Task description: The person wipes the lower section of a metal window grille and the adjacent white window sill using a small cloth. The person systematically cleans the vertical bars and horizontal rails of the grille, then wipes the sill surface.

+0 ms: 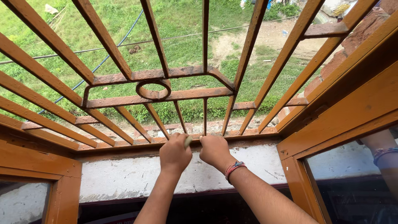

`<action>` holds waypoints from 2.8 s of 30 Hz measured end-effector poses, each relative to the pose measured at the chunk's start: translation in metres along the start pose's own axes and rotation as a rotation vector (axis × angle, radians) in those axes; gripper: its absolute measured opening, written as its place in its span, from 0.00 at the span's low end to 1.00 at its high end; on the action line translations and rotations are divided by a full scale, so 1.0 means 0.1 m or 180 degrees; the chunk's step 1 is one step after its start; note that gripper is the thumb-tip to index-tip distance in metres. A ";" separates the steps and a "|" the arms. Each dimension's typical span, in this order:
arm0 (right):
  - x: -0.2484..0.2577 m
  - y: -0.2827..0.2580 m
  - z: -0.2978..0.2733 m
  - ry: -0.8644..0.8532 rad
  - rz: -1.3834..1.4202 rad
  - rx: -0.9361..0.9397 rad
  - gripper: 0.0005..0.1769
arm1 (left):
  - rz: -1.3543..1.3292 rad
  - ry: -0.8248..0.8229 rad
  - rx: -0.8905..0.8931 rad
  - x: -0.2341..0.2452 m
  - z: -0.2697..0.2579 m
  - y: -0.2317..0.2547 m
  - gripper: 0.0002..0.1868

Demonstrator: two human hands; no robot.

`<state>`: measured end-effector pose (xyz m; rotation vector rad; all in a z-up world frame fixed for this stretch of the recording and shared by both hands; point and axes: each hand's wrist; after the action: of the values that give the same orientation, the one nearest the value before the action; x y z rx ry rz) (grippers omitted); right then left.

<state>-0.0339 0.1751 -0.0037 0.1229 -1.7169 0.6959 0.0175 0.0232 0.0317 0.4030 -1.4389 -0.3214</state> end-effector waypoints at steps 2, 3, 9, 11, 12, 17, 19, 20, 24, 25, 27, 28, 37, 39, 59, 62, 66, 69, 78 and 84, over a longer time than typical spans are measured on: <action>-0.01 -0.02 -0.06 0.0209 0.0242 -0.0034 0.14 | 0.0617 0.0304 -0.0736 -0.14 -0.02 0.02 0.12; -0.02 -0.02 -0.12 0.0248 0.0385 -0.0112 0.18 | 0.0914 0.0453 -0.1109 -0.25 -0.02 0.02 0.13; -0.21 0.12 -0.41 0.1083 0.0387 -0.0137 0.16 | 0.1134 -0.0099 -0.0002 -0.89 0.19 0.10 0.08; -0.22 0.21 -0.43 0.1306 0.0357 -0.0106 0.16 | 0.0460 0.0311 0.0296 -1.00 0.24 0.24 0.08; -0.20 0.25 -0.42 0.1301 0.0357 -0.0136 0.17 | 0.0128 0.0510 0.0451 -1.00 0.24 0.26 0.07; -0.02 0.25 -0.38 0.0560 0.0384 -0.0608 0.25 | 0.1078 -0.0218 -0.0275 -0.66 0.19 -0.04 0.09; 0.03 0.25 -0.36 0.0169 0.0339 -0.0826 0.27 | 0.1213 -0.0276 -0.0139 -0.68 0.22 -0.03 0.06; 0.03 0.25 -0.36 0.0213 0.0325 -0.0762 0.27 | 0.1090 -0.0141 0.0064 -0.76 0.26 0.05 0.05; 0.00 0.28 -0.35 0.0247 0.0266 -0.0680 0.28 | 0.0274 0.0570 0.0455 -1.01 0.32 0.23 0.04; -0.01 0.28 -0.34 0.0224 0.0267 -0.0683 0.28 | 0.0439 0.0441 0.0235 -1.01 0.30 0.19 0.05; 0.00 0.28 -0.35 0.0212 0.0223 -0.0665 0.28 | 0.0778 0.0194 -0.0210 -0.92 0.27 0.02 0.06; 0.01 0.27 -0.33 0.0214 0.0206 -0.0652 0.28 | 0.1009 0.0098 -0.0264 -0.86 0.27 -0.06 0.06; -0.07 0.30 -0.33 0.0238 0.0140 -0.0605 0.29 | 0.0725 0.0248 0.0512 -0.98 0.41 0.10 0.03; -0.08 0.29 -0.33 0.0218 0.0169 -0.0638 0.29 | 0.0552 0.0323 0.0436 -0.96 0.39 0.15 0.05; -0.09 0.29 -0.35 0.0233 0.0166 -0.0628 0.30 | 0.1012 0.0307 0.0064 -0.91 0.34 0.17 0.02; -0.08 0.29 -0.34 0.0246 0.0147 -0.0608 0.30 | 0.1102 0.0242 0.0287 -0.93 0.52 0.17 0.04; -0.03 0.29 -0.38 0.0221 0.0162 -0.0597 0.30 | 0.1290 0.0302 0.0333 -1.00 0.48 0.17 0.03; 0.02 0.27 -0.43 0.0216 0.0253 -0.0657 0.31 | 0.1146 0.0419 0.0135 -0.96 0.21 0.19 0.02; -0.02 0.47 -0.55 0.1709 0.0971 -0.0735 0.13 | -0.0150 0.0445 0.0124 -0.78 -0.13 0.71 0.20; 0.10 0.57 -0.54 0.1622 0.1336 -0.1358 0.12 | 0.0676 0.0993 -0.0705 -1.02 0.08 0.77 0.28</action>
<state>-0.0149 0.2516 -0.0106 -0.6749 -1.3621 0.5800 -0.0041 0.1370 -0.0237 0.1113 -1.1146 -0.2311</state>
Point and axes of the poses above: each hand's wrist, its own z-axis towards the middle knuckle, its own x-axis out of the back of the hand, y = z × x, and after that the axes turned 10 degrees about -y, right-handed
